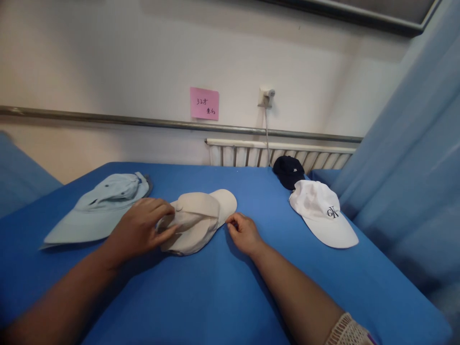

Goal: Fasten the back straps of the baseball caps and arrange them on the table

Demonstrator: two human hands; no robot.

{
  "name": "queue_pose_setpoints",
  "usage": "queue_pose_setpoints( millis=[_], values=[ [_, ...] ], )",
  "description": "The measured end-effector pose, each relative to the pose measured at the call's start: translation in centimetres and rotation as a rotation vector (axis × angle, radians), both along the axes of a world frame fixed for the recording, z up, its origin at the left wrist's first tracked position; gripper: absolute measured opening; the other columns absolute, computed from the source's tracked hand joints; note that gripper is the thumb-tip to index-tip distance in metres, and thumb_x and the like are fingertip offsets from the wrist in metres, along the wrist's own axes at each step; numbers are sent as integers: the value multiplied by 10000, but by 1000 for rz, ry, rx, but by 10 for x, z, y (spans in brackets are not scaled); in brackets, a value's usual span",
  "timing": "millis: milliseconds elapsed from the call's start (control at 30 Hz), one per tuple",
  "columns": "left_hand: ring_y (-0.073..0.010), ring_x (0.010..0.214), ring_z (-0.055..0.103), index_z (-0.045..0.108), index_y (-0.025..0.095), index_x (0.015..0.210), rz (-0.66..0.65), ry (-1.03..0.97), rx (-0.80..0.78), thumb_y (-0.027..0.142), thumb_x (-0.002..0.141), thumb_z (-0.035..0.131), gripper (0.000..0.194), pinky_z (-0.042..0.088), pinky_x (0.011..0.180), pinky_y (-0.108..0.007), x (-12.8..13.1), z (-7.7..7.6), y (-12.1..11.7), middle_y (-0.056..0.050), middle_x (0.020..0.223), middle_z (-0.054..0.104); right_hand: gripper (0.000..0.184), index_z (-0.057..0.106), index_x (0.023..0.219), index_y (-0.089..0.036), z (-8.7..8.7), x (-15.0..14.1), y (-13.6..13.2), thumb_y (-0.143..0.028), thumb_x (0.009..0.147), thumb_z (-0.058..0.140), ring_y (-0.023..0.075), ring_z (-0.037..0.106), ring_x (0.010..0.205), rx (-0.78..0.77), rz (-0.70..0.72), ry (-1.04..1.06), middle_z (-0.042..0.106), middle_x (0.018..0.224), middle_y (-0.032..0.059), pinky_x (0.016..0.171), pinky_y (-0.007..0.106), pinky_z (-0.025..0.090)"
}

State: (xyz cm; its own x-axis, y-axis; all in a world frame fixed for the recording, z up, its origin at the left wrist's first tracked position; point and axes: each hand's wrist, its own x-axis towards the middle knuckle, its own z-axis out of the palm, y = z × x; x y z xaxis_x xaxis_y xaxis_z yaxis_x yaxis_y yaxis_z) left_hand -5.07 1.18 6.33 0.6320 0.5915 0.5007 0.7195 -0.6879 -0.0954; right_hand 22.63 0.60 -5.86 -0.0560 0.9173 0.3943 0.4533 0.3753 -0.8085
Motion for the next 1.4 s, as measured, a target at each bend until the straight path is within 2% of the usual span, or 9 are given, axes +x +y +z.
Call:
queue_pose_setpoints(
  millis=[167,400,533,800,1000,1067,1167,1267,1400],
  values=[
    [-211,711,554,628,208,751,-29,50,-65,317,847,545,167,376,720,-358,3,7,-2,-40,731,613,170,656,889,-229,-2,0,1,-193,803,514,161,638,738,-11,16,38,690,816,3,713,294,519],
    [-213,698,580,654,214,798,56,143,-116,377,850,567,192,371,698,-348,0,1,0,-45,750,655,156,662,865,-226,-5,2,2,-211,794,524,158,638,682,-2,-4,66,700,790,1,664,289,524],
    [-222,725,594,644,210,783,69,171,-112,343,896,497,228,371,700,-350,-1,-4,1,-49,739,654,158,657,865,-223,-5,2,3,-211,790,519,160,639,677,-15,-5,86,698,788,3,663,296,526],
    [-219,723,568,625,202,844,50,-39,-98,350,931,439,253,389,689,-340,-1,0,-5,-44,779,641,150,645,876,-223,-6,2,4,-244,802,517,163,638,706,-56,-26,101,685,799,4,679,298,521],
    [-198,746,565,603,206,819,-25,-237,-117,321,923,464,209,431,710,-329,-1,6,-13,-28,780,625,165,653,880,-205,-7,8,11,-285,797,535,180,640,786,-31,-167,122,689,861,36,759,326,510],
    [-184,751,577,592,207,815,-83,-312,-80,282,913,494,158,452,722,-322,1,6,-17,-21,785,627,188,653,890,-195,-8,12,14,-310,793,541,187,641,803,-30,-237,161,693,874,47,772,332,505],
    [-163,773,602,580,211,868,-197,-426,71,174,879,554,46,482,742,-309,4,5,-24,-14,824,640,232,655,904,-182,-7,16,17,-352,787,550,191,644,809,-40,-335,233,696,887,63,769,327,503],
    [-158,791,616,571,227,930,-281,-476,230,102,844,583,152,505,751,-314,6,4,-32,-11,866,649,249,656,897,-175,-5,21,19,-372,781,557,191,640,789,-44,-391,288,695,865,65,762,326,502],
    [-174,830,623,561,221,959,-357,-420,307,122,857,578,144,532,783,-347,9,3,-45,-31,886,642,250,650,898,-179,-3,25,20,-382,776,572,191,639,778,-72,-371,334,692,841,59,760,328,497]
  ],
)
